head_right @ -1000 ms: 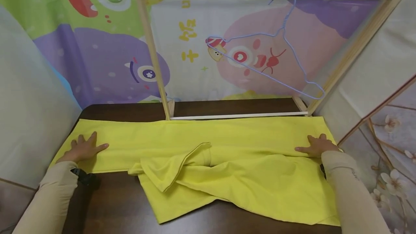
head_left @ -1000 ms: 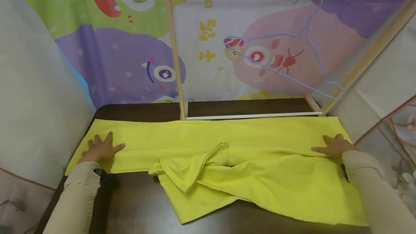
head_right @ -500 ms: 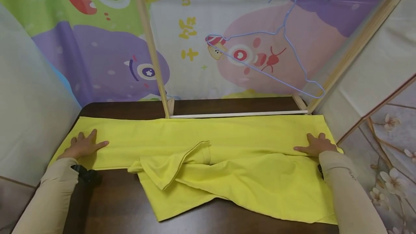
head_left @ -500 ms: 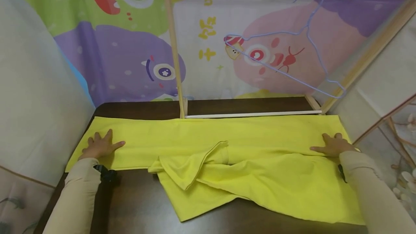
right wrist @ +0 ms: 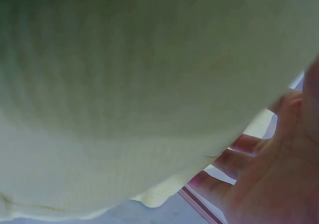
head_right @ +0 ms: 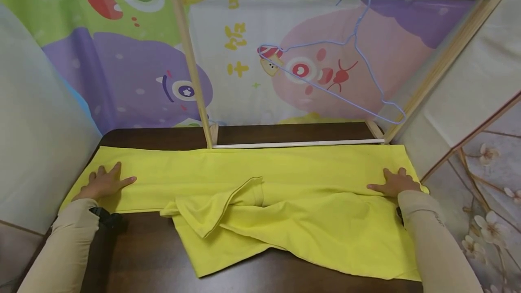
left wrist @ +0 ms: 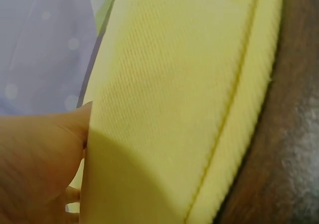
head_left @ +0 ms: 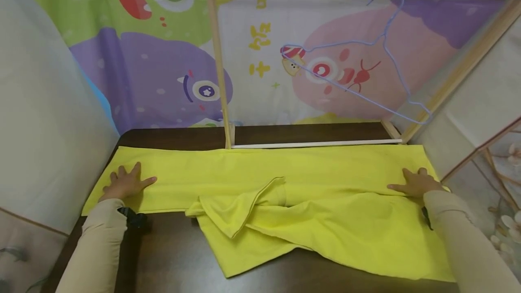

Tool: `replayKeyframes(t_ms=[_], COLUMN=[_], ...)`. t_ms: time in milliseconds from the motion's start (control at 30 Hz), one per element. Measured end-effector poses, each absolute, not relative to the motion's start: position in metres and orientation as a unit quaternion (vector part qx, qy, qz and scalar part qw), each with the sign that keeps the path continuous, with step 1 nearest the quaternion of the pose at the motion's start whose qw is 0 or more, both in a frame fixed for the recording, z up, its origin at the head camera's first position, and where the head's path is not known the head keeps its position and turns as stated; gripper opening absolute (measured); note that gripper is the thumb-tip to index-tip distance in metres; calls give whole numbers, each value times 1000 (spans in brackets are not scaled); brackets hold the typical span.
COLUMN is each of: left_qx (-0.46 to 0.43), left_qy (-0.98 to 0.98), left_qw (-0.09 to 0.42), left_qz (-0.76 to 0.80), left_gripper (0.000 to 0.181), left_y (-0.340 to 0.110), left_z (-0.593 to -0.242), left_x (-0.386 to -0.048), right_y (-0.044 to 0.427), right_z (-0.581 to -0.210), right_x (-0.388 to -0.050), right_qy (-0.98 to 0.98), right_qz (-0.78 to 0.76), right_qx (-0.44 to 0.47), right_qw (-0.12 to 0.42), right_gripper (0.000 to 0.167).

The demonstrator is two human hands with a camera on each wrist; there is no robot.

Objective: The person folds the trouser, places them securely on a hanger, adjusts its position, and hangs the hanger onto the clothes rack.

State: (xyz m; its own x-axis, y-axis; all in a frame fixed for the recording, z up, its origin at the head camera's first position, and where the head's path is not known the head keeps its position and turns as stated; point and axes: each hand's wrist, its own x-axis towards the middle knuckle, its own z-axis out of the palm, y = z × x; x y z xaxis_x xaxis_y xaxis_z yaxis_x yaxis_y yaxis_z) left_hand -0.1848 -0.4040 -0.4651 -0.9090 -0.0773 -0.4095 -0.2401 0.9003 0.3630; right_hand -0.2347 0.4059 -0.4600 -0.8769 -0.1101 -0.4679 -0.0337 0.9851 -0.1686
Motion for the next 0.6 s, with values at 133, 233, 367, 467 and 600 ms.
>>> replayKeyframes(t_ms=[133,233,367,467,600], left_qx=[-81,-76,-59,-42,-17], left_qy=[959,961,965,966,967], left_qw=[187,186,184,177,169], left_qz=[198,188,178,183,191], left_gripper=[102,98,87,80,78], left_y=[-405,-408,-414,-414,-410], left_z=[-468,-467,-461,-457,-455], left_x=[-187,-186,-182,-179,-177], right_y=[407,407,405,404,404], right_z=[-462,-465,-463,-458,-452], right_x=[-233,-232,-230,-227,-223], right_qy=[968,972,975,977,979], right_qz=[-74,-67,-63,-56,-58], right_qx=[-42,-57,-78,-93,-104], right_qw=[234,220,198,182,166], right_gripper=[114,110,102,96,90])
